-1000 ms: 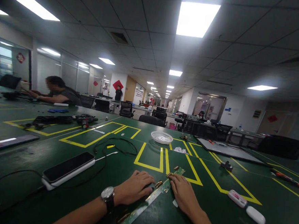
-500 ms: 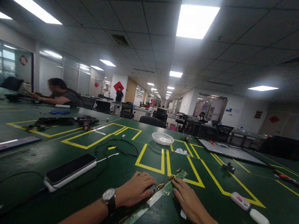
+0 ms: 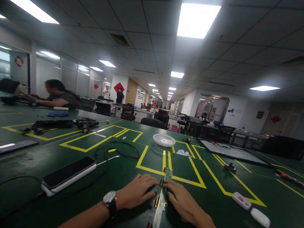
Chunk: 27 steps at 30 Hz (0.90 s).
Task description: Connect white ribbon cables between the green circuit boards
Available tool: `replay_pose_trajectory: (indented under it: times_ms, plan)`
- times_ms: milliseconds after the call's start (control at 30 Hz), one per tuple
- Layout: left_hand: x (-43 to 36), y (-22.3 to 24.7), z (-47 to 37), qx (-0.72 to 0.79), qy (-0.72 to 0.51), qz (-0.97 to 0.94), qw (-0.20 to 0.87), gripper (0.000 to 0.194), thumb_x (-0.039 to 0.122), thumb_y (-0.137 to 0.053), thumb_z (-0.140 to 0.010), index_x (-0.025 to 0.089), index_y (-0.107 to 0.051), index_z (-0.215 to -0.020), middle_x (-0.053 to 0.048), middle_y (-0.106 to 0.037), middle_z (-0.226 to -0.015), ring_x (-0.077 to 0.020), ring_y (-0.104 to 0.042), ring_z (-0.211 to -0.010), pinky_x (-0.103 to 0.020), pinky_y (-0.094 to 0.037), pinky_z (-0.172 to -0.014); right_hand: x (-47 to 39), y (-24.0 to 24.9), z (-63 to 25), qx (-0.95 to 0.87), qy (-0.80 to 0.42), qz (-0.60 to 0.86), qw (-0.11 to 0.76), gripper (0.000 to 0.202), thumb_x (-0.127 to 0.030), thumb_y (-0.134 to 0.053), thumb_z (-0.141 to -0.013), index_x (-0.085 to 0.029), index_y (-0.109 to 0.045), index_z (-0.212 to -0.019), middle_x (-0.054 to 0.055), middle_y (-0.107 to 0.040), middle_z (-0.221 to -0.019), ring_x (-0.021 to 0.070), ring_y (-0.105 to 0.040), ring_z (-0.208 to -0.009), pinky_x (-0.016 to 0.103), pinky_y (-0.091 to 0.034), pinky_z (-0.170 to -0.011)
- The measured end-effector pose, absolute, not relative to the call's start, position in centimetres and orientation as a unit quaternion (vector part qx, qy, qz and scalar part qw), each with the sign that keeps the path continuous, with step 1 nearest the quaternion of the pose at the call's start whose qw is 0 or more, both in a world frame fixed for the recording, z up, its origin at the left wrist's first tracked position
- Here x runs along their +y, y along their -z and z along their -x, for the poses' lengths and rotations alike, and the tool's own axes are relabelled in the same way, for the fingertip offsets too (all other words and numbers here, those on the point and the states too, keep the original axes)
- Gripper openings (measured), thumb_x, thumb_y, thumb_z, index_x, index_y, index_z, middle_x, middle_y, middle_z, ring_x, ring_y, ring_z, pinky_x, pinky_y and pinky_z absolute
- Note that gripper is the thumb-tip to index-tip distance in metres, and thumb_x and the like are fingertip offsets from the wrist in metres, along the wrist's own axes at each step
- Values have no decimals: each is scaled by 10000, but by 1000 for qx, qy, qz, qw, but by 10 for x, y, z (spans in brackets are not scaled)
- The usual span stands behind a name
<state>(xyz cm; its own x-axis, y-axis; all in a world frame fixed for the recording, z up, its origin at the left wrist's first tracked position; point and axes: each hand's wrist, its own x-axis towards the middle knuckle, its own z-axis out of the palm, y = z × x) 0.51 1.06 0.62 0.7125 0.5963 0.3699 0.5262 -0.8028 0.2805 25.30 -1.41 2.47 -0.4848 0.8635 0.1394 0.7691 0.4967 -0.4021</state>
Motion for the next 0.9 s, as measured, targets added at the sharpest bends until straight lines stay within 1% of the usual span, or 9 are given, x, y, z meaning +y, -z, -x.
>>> replay_pose_trajectory:
  times_ms: [100, 167, 267, 333, 400, 467, 567, 733, 900]
  plan:
    - [11, -5, -5, 289, -225, -926, 91, 428, 404, -575, -939, 289, -453, -1333, -40, -550, -1364, -252, -489, -1241, -421, -382, -980, -25, -29, -239, -865, -167, 440, 173, 345, -256, -422, -923, -270, -633, -1195, 28, -546, -1418, 234, -476, -1315, 423, -333, -1142]
    - [10, -4, -4, 282, -219, -929, 98, 505, 422, -603, -916, 290, -422, -1368, -51, -520, -1406, -259, -470, -1276, -433, -373, -1003, -26, -29, -237, -871, -166, 425, 181, 360, -197, -440, -882, -268, -633, -1177, 31, -576, -1380, 235, -500, -1284, 417, -357, -1120]
    - [8, -4, -5, 283, -210, -930, 103, 536, 454, -600, -910, 275, -419, -1382, -69, -501, -1426, -270, -449, -1304, -437, -367, -1021, -21, -28, -249, -848, -116, 473, 207, 375, -164, -431, -855, -248, -636, -1157, 56, -651, -1240, 236, -577, -1160, 404, -421, -1042]
    - [7, -4, -7, 289, -205, -930, 101, 546, 470, -591, -911, 265, -421, -1388, -76, -490, -1436, -276, -438, -1316, -445, -362, -1029, -17, -26, -266, -815, -67, 536, 209, 341, -194, -457, -848, -211, -644, -1133, 87, -668, -1160, 247, -599, -1091, 401, -447, -990]
    - [6, -5, -8, 297, -203, -928, 95, 538, 473, -581, -917, 260, -429, -1386, -79, -483, -1443, -279, -435, -1320, -462, -357, -1035, -15, -26, -284, -795, -43, 575, 185, 319, -255, -509, -842, -185, -651, -1119, 108, -662, -1130, 261, -601, -1059, 400, -459, -952]
    - [4, -5, -10, 300, -204, -928, 89, 501, 464, -568, -927, 259, -451, -1370, -85, -479, -1446, -283, -434, -1321, -471, -355, -1036, -18, -27, -295, -795, -48, 583, 159, 333, -291, -536, -835, -185, -653, -1129, 110, -648, -1137, 262, -596, -1057, 395, -457, -945]
    - [2, -4, -12, 299, -208, -928, 82, 431, 434, -556, -941, 258, -496, -1330, -90, -485, -1436, -278, -444, -1310, -459, -362, -1027, -23, -29, -298, -805, -63, 573, 144, 313, -272, -526, -835, -196, -665, -1105, 95, -638, -1111, 247, -595, -1034, 378, -457, -931]
    - [-1, -4, -15, 287, -215, -931, 72, 327, 386, -528, -963, 258, -553, -1263, -69, -522, -1382, -264, -471, -1269, -424, -369, -1014, -24, -27, -287, -795, -84, 576, 171, 247, -237, -511, -842, -193, -677, -1019, 76, -644, -1026, 221, -605, -934, 343, -478, -835]
    - [-1, -1, -15, 266, -205, -938, 81, 312, 377, -503, -977, 259, -559, -1261, -62, -577, -1304, -252, -517, -1208, -405, -370, -996, -23, -23, -273, -812, -104, 538, 202, 235, -208, -542, -827, -205, -667, -1027, 64, -662, -1029, 217, -599, -967, 339, -466, -865]
